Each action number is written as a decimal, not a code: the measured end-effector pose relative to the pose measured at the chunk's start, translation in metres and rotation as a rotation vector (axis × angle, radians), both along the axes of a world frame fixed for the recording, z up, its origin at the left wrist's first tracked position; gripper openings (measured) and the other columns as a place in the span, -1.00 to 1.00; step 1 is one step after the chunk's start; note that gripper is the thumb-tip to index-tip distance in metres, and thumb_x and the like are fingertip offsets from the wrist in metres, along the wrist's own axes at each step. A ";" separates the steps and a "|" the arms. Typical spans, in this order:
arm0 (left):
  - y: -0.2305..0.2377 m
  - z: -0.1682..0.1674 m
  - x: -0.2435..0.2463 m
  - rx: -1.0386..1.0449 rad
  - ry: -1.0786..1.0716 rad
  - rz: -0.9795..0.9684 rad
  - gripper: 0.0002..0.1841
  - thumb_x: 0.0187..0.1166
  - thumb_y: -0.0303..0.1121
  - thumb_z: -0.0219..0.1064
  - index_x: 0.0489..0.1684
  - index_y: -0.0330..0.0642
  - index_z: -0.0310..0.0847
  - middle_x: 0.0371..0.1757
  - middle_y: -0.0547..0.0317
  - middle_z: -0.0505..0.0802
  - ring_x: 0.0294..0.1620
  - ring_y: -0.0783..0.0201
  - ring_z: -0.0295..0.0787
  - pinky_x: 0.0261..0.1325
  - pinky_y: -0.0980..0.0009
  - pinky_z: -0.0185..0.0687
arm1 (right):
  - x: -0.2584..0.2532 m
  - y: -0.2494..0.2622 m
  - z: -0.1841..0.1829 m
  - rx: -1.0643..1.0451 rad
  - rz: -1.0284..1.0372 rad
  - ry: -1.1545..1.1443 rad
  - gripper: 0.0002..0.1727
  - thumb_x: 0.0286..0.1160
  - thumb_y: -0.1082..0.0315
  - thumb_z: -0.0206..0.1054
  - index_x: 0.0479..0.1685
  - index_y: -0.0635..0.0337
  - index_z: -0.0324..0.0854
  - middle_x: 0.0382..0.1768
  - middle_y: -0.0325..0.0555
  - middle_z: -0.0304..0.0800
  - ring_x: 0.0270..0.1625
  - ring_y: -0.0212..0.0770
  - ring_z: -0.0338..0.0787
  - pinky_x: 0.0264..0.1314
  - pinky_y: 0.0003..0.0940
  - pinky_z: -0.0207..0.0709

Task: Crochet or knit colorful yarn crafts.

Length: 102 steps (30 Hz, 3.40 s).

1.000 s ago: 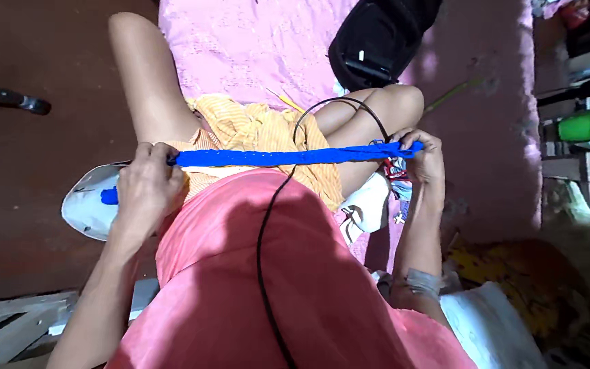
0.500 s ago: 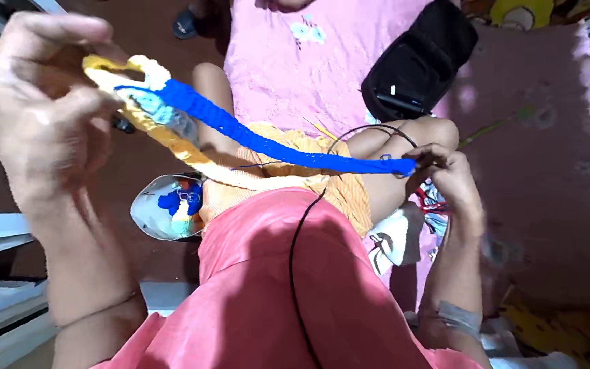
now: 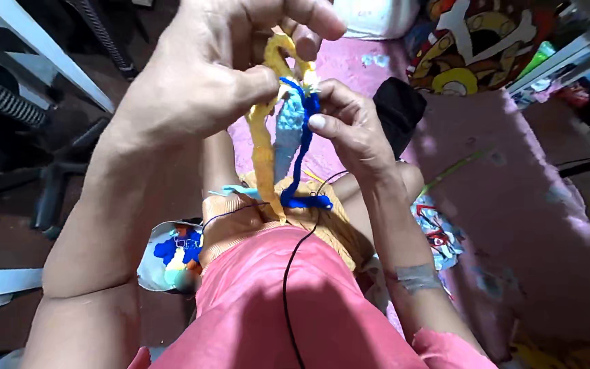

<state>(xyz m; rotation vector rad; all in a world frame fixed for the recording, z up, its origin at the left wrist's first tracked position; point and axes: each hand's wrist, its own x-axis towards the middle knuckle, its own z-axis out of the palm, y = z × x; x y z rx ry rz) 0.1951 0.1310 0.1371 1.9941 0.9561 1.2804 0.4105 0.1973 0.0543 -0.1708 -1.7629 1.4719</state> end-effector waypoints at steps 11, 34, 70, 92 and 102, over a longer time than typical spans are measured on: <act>0.023 -0.044 -0.011 -0.467 -0.133 0.134 -0.80 0.43 -0.63 0.40 -0.08 -0.18 0.76 -0.27 0.37 0.90 -0.34 0.59 0.79 -0.29 0.63 0.73 | -0.015 0.022 0.031 0.113 -0.302 -0.104 -0.91 0.47 0.57 0.38 -0.12 0.36 0.68 -0.39 -0.20 0.82 -0.50 -0.46 0.74 -0.50 -0.57 0.65; 0.022 -0.064 0.010 -0.367 -0.362 0.198 -0.86 0.52 -0.63 0.31 -0.13 -0.20 0.72 -0.35 0.36 0.90 -0.39 0.53 0.83 -0.27 0.56 0.80 | -0.010 0.021 -0.005 -0.349 -0.078 -0.078 -0.82 0.72 0.43 0.10 -0.11 0.27 0.62 -0.40 -0.17 0.77 -0.58 -0.46 0.69 -0.62 -0.61 0.58; 0.023 -0.027 0.009 0.022 0.457 0.401 -0.66 0.37 -0.22 0.37 0.02 -0.19 0.81 -0.16 0.14 0.74 -0.23 0.32 0.63 -0.18 0.26 0.51 | -0.039 0.019 -0.004 0.088 -0.328 0.045 -0.81 0.55 0.63 0.22 0.05 0.45 0.59 -0.15 -0.11 0.80 -0.09 -0.46 0.79 0.06 -0.49 0.71; 0.030 0.019 -0.005 -0.085 -0.096 0.070 -0.54 0.28 -0.60 0.45 0.22 -0.12 0.63 -0.08 0.41 0.86 -0.07 0.50 0.84 0.01 0.58 0.82 | -0.025 0.005 0.043 -0.170 0.039 0.027 -0.52 0.35 0.73 0.06 0.33 0.41 0.35 0.06 0.09 0.70 -0.13 -0.25 0.82 -0.05 -0.34 0.76; 0.026 0.006 -0.024 -0.089 -0.124 -0.044 -0.39 0.24 -0.64 0.43 0.41 -0.12 0.56 0.09 0.44 0.86 0.05 0.49 0.84 0.07 0.55 0.83 | -0.028 -0.026 0.049 0.371 -0.449 -0.361 -0.52 0.38 0.63 0.12 0.34 0.23 0.51 -0.28 -0.06 0.77 -0.50 -0.22 0.69 -0.57 -0.32 0.55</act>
